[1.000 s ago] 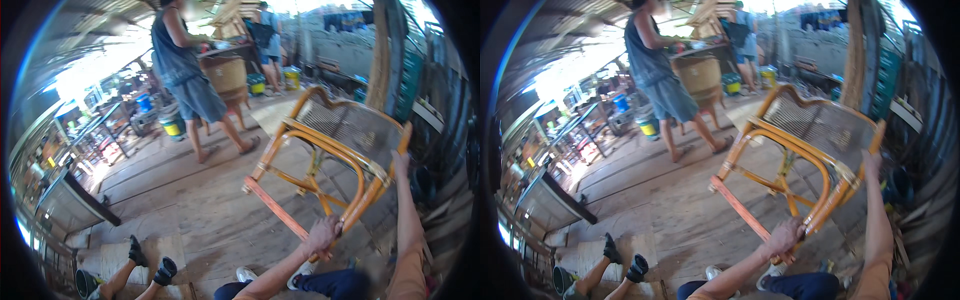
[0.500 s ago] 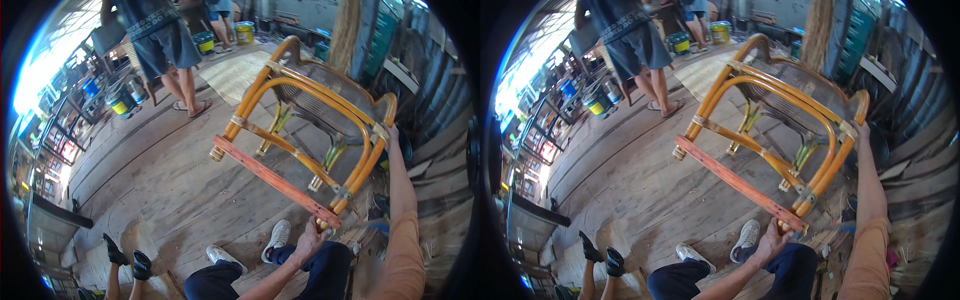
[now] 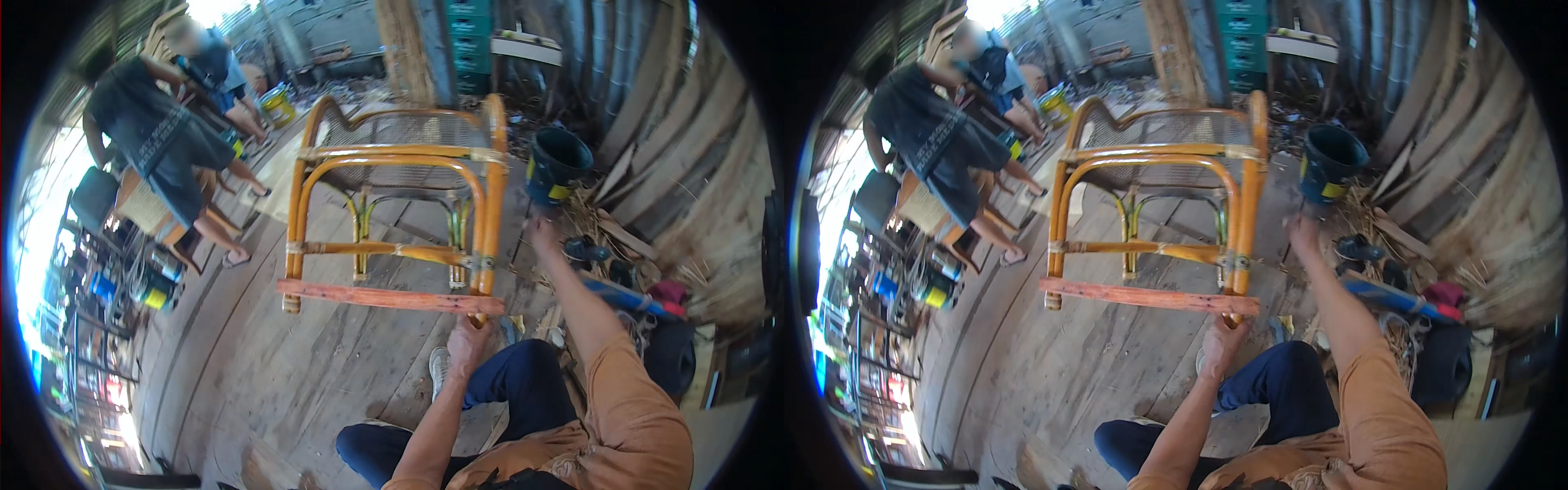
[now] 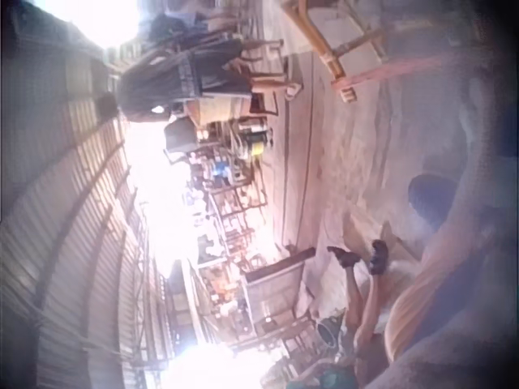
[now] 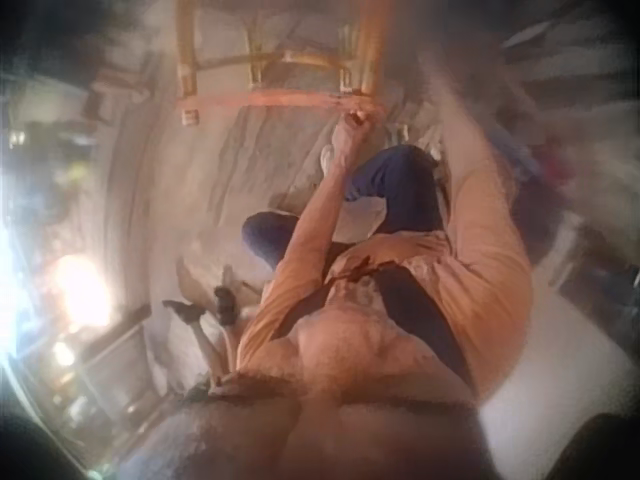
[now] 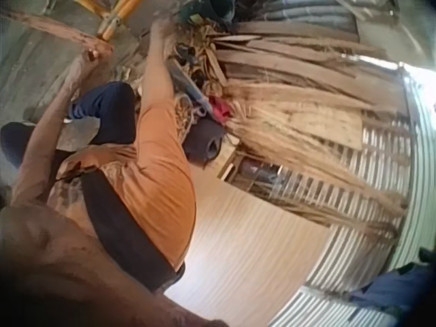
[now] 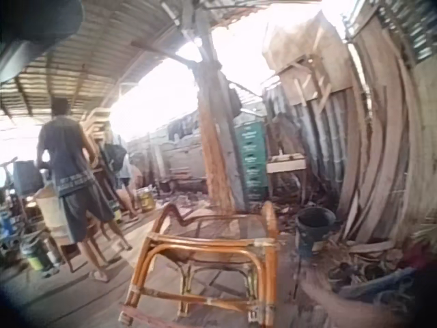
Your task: Repairing a bamboo chair by nailing a wooden support piece onto the frame using a hammer.
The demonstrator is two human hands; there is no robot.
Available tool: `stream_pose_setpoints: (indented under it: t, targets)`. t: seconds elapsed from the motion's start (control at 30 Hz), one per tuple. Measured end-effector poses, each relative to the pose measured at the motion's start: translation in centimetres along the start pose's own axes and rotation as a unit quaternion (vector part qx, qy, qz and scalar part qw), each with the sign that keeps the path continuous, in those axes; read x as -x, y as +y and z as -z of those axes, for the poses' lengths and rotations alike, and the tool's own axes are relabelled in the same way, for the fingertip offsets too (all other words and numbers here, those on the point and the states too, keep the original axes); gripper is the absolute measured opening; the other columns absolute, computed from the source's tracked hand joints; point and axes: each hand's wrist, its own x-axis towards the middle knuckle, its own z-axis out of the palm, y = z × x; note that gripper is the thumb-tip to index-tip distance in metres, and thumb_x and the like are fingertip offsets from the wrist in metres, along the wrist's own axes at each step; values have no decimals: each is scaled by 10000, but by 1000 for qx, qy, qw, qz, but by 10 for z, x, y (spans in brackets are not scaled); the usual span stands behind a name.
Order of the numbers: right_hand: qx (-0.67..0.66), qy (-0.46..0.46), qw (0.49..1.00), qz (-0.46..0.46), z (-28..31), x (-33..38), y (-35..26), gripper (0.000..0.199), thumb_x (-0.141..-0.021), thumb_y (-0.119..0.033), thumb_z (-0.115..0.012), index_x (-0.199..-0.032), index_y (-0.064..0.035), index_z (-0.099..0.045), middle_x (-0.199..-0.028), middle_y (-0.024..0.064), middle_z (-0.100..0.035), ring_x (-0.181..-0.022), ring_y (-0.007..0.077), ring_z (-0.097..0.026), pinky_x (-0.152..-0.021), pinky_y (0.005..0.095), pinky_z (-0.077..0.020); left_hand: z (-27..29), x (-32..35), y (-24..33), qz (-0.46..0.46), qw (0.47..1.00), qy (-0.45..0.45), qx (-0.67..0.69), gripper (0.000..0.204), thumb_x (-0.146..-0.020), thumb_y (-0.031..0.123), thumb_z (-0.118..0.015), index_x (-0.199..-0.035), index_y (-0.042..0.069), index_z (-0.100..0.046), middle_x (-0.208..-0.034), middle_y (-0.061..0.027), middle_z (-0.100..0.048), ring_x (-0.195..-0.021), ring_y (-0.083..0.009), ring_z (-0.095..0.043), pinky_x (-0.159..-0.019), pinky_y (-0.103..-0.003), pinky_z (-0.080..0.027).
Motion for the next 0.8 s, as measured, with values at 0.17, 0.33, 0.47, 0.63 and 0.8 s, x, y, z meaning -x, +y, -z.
stream_pose_setpoints:
  t: [0.17, 0.33, 0.47, 0.63, 0.8]
  targets:
    - [-64, -22, 990, -123, 30, 161, 128, 286, -818, -240, -569, -921, 23, -612, -780, 171, -626, -731, 266, -609, -667, 363, -448, -8, -4, -2, -15, 999, 48, 12, 545, -717, 415, -662, -1018, -28, -562, -872, -244, -641, -876, -392, -620, -743, -445, -482]
    - [-113, -49, 975, -183, 79, 257, 161, 201, -854, -187, -560, -920, -1, -601, -699, 31, -567, -562, 113, -517, -499, 276, -414, -4, 6, 0, -21, 999, 47, -8, 589, -715, 440, -661, -1058, -27, -555, -952, -263, -627, -932, -402, -600, -802, -439, -466]
    - [-256, -41, 930, -260, 118, 273, 130, 209, -881, -202, -529, -968, -24, -596, -721, 41, -593, -567, 112, -557, -469, 242, -426, -7, 9, -6, -10, 999, 42, -14, 588, -718, 440, -657, -1056, -31, -557, -982, -269, -618, -958, -398, -592, -812, -441, -460]
    - [-259, -14, 954, -149, 153, 220, 50, 211, -905, -237, -514, -874, -36, -568, -692, 18, -565, -539, 95, -531, -442, 227, -391, -10, 26, -32, -1, 999, 38, -38, 599, -731, 454, -643, -1068, -32, -550, -993, -276, -612, -963, -401, -590, -809, -449, -462]
    - [-352, -54, 934, -43, 169, 141, -56, 259, -914, -319, -519, -811, -83, -553, -645, -32, -474, -508, 37, -388, -435, 188, -284, -19, 93, -83, 48, 997, 22, -48, 639, -760, 514, -590, -1150, 16, -506, -1040, -253, -604, -989, -400, -578, -828, -469, -459]
